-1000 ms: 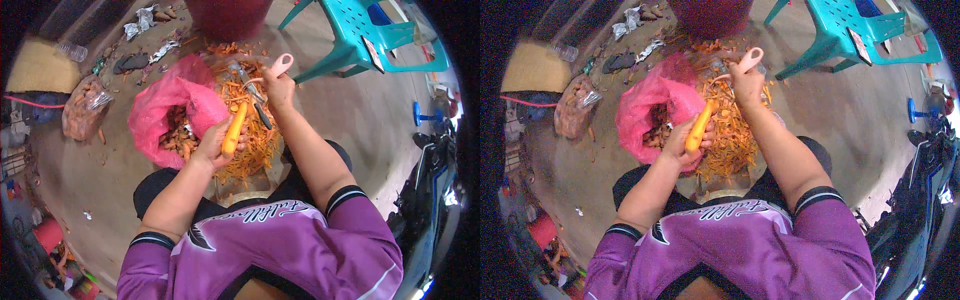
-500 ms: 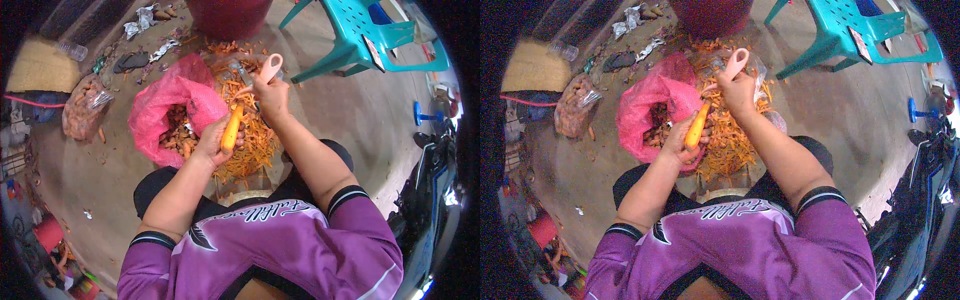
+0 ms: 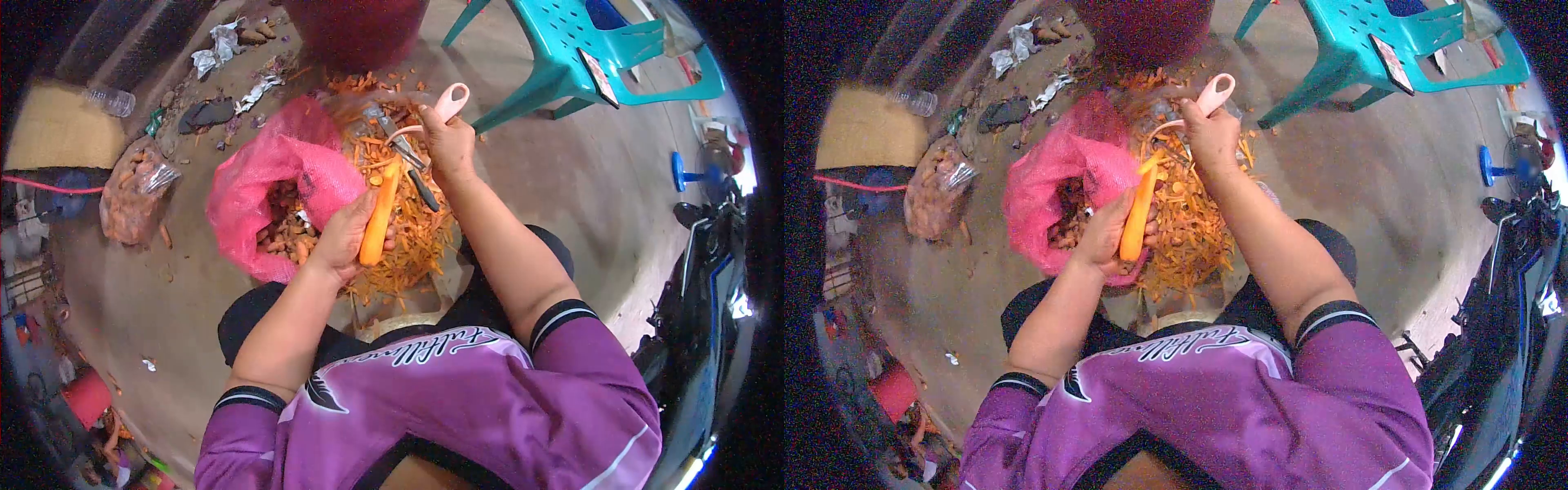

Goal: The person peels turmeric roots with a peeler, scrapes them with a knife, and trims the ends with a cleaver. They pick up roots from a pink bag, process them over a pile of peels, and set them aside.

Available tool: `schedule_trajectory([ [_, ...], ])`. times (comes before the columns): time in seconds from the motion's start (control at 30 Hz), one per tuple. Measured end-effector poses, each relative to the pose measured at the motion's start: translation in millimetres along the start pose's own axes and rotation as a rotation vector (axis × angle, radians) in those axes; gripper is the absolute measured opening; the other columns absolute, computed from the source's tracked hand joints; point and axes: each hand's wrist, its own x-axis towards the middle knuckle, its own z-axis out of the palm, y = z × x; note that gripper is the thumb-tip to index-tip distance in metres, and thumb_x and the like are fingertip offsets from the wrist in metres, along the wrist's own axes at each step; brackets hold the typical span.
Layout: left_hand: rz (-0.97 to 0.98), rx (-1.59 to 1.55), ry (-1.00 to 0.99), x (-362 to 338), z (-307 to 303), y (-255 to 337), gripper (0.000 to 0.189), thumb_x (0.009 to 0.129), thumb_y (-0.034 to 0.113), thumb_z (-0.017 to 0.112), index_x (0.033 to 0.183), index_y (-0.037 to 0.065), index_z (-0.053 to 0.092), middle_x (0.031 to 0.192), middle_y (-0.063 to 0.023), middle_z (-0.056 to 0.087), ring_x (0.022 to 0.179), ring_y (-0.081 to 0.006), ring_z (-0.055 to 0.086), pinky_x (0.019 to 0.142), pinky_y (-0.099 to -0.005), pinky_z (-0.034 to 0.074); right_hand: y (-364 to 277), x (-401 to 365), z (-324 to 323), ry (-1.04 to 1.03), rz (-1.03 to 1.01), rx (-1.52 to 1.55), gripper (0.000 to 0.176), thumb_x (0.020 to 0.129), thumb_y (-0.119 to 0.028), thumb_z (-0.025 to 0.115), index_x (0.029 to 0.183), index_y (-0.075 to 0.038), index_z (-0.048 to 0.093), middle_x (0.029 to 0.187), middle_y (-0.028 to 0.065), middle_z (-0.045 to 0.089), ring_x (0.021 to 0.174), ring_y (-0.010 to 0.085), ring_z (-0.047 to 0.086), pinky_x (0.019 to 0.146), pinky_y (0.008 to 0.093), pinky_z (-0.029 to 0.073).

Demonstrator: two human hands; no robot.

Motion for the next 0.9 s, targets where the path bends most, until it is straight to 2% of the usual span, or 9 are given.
schedule_trajectory([
  [0.17, -0.011, 0.096, 0.033, -5.2, 3.6, 5.5, 0.032, 0.085, 0.029, 0.046, 0.111, 0.010, 0.044, 0.077, -0.0029, 0.049, 0.065, -0.0123, 0.050, 0.047, -0.0222, 0.044, -27.0, -29.7, 9.7, -0.250, 0.159, 0.162, 0.030, 0.072, -0.024, 0.061, 0.077, 0.005, 0.057, 0.065, 0.0050, 0.056, 0.054, 0.0109, 0.051, 0.050, 0.0252, 0.041],
  [0.27, -0.025, 0.103, -0.017, -4.2, -0.1, 3.6, 0.032, 0.085, 0.024, 0.048, 0.113, 0.010, 0.044, 0.078, -0.0030, 0.050, 0.067, -0.0124, 0.051, 0.047, -0.0221, 0.044, -18.0, -13.0, 11.5, -0.104, 0.039, 0.084, 0.021, 0.073, -0.021, 0.061, 0.074, -0.001, 0.054, 0.058, 0.0015, 0.050, 0.045, 0.0082, 0.043, 0.041, 0.0213, 0.031],
  [0.3, -0.004, 0.134, -0.019, -4.7, -0.7, 2.6, 0.032, 0.084, 0.021, 0.048, 0.114, 0.008, 0.044, 0.079, -0.0028, 0.050, 0.068, -0.0127, 0.052, 0.049, -0.0227, 0.045, -20.5, -9.9, 2.6, -0.045, 0.135, 0.084, 0.020, 0.074, -0.020, 0.060, 0.075, -0.001, 0.054, 0.058, 0.0014, 0.049, 0.045, 0.0080, 0.042, 0.041, 0.0209, 0.031],
  [0.33, 0.016, 0.166, -0.021, -4.9, -1.0, 2.3, 0.033, 0.084, 0.019, 0.049, 0.114, 0.007, 0.043, 0.079, -0.0027, 0.051, 0.069, -0.0130, 0.052, 0.051, -0.0234, 0.047, -24.2, -9.0, 1.8, -0.057, 0.151, 0.214, 0.021, 0.073, -0.021, 0.060, 0.076, -0.001, 0.054, 0.058, 0.0012, 0.049, 0.045, 0.0079, 0.041, 0.041, 0.0211, 0.031],
  [0.47, 0.179, 0.392, 0.101, -2.1, 4.8, -2.1, 0.034, 0.081, 0.012, 0.053, 0.112, 0.001, 0.045, 0.087, -0.0030, 0.053, 0.074, -0.0109, 0.052, 0.064, -0.0224, 0.046, -30.5, -28.9, 8.7, -0.243, 0.197, 0.054, 0.022, 0.073, -0.021, 0.061, 0.078, -0.001, 0.053, 0.058, 0.0013, 0.050, 0.046, 0.0079, 0.042, 0.042, 0.0212, 0.032],
  [0.53, 0.191, 0.526, 0.119, -3.8, 6.4, 1.1, 0.032, 0.079, 0.010, 0.056, 0.108, -0.002, 0.048, 0.090, -0.0032, 0.054, 0.076, -0.0095, 0.051, 0.069, -0.0214, 0.044, -26.9, -30.1, 10.6, -0.247, 0.101, 0.015, 0.022, 0.073, -0.021, 0.061, 0.077, -0.001, 0.054, 0.060, 0.0018, 0.051, 0.048, 0.0079, 0.044, 0.043, 0.0211, 0.033],
  [0.63, 0.352, 0.616, 0.168, 0.5, 4.7, -4.9, 0.030, 0.076, 0.009, 0.060, 0.103, -0.001, 0.052, 0.089, -0.0030, 0.055, 0.075, -0.0076, 0.050, 0.068, -0.0203, 0.042, -15.6, -11.3, 4.3, -0.126, 0.011, -0.020, 0.023, 0.072, -0.022, 0.061, 0.073, 0.001, 0.054, 0.060, 0.0019, 0.051, 0.049, 0.0078, 0.045, 0.043, 0.0214, 0.034],
  [0.73, 0.379, 0.924, 0.271, -2.1, 8.1, 0.4, 0.030, 0.074, 0.007, 0.061, 0.102, 0.000, 0.053, 0.085, -0.0021, 0.056, 0.074, -0.0081, 0.050, 0.067, -0.0213, 0.042, -29.2, -31.3, 9.1, -0.229, 0.047, -0.044, 0.026, 0.071, -0.022, 0.059, 0.071, 0.004, 0.059, 0.062, 0.0053, 0.057, 0.057, 0.0107, 0.053, 0.050, 0.0260, 0.042],
  [0.9, 0.513, 0.980, 0.301, 2.8, -2.3, -6.7, 0.023, 0.070, 0.004, 0.063, 0.091, 0.000, 0.055, 0.080, -0.0034, 0.056, 0.072, -0.0097, 0.052, 0.066, -0.0228, 0.042, -5.5, -8.4, 3.6, -0.104, 0.021, -0.046, 0.024, 0.072, -0.022, 0.062, 0.070, 0.000, 0.055, 0.058, 0.0018, 0.050, 0.047, 0.0076, 0.044, 0.042, 0.0224, 0.033],
])
